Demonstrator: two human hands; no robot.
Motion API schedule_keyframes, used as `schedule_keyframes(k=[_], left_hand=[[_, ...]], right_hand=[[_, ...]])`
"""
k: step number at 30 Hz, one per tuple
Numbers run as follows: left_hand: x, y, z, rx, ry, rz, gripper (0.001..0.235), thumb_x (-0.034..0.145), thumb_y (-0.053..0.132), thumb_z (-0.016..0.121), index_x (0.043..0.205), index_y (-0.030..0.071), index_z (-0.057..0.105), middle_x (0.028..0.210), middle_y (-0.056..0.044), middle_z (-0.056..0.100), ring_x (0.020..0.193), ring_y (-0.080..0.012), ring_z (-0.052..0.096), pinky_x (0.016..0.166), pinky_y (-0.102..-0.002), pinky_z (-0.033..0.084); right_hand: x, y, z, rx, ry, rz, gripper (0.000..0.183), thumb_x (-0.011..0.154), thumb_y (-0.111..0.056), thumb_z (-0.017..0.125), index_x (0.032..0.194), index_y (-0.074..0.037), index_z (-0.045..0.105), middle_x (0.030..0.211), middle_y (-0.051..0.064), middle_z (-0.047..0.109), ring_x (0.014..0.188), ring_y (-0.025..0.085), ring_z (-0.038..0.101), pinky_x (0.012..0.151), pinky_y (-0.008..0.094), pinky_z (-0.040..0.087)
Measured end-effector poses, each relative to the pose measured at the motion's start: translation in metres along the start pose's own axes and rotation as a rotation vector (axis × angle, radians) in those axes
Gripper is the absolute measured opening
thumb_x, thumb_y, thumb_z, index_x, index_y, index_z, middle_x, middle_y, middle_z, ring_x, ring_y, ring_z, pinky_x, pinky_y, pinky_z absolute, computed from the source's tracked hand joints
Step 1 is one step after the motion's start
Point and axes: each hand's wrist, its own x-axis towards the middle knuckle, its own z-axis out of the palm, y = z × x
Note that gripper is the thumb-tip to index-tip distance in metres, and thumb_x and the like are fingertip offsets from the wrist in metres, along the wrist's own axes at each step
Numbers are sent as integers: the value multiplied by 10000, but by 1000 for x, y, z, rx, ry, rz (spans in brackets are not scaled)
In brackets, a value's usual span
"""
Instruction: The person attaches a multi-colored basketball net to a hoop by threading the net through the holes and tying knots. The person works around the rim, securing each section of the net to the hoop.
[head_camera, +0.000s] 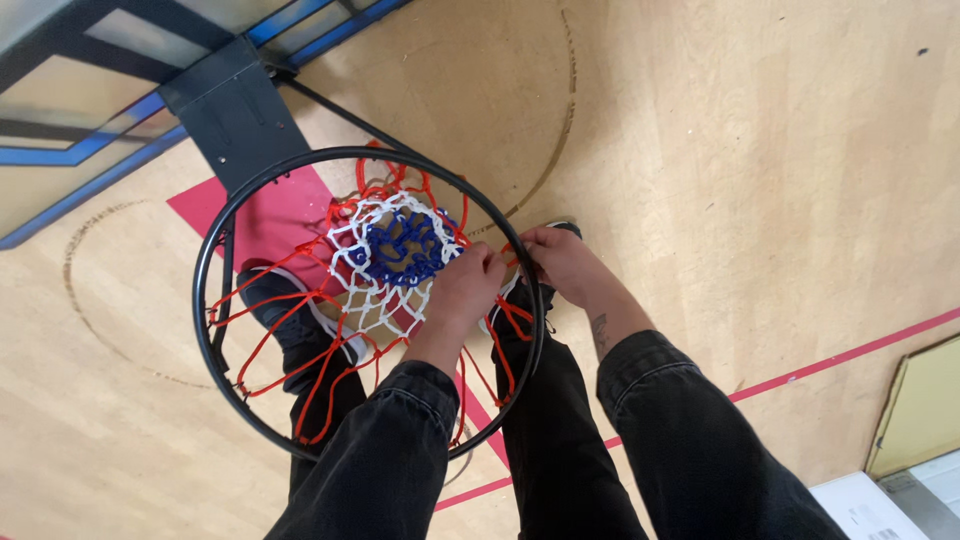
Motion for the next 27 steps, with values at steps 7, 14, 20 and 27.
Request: schedule_keyframes(k=[7, 14, 20, 27], left_hand=[[14, -13, -1, 24, -16, 111, 386, 1027, 427, 411, 992, 123, 646, 940, -176, 702, 1002, -386, 711, 846, -471, 563], [1, -10, -2, 6, 17, 149, 386, 1045, 398, 390, 957, 102, 622, 896, -184, 679, 983, -382, 698, 835, -460, 560], [4, -13, 8, 78, 18, 99, 468, 1014, 504, 355, 1010, 128, 634, 987, -184, 713, 1084, -389, 690, 916, -499, 545], [23, -20, 37, 55, -47, -23, 540, 1023, 542, 315, 1174, 137, 638, 1144, -198, 709, 1185, -439, 655, 989, -563, 511]], right_hand=[[6, 11, 0, 57, -15, -37, 232, 1045, -68, 465, 1150, 4, 659, 842, 71, 646, 741, 157, 692, 648, 244, 642], [-6, 9, 1, 180, 32, 46, 216, 1026, -88, 534, 1191, -54, 669, 851, 129, 702, 745, 287, 750, 692, 423, 656], [-22, 2, 12, 204, 77, 92, 231, 1035, -135, 510, 1196, -97, 671, 847, 135, 735, 718, 300, 766, 700, 473, 663], [2, 38, 11, 236, 112, 46, 274, 1054, -171, 452, 1226, -84, 648, 799, 109, 686, 637, 275, 715, 631, 461, 650]])
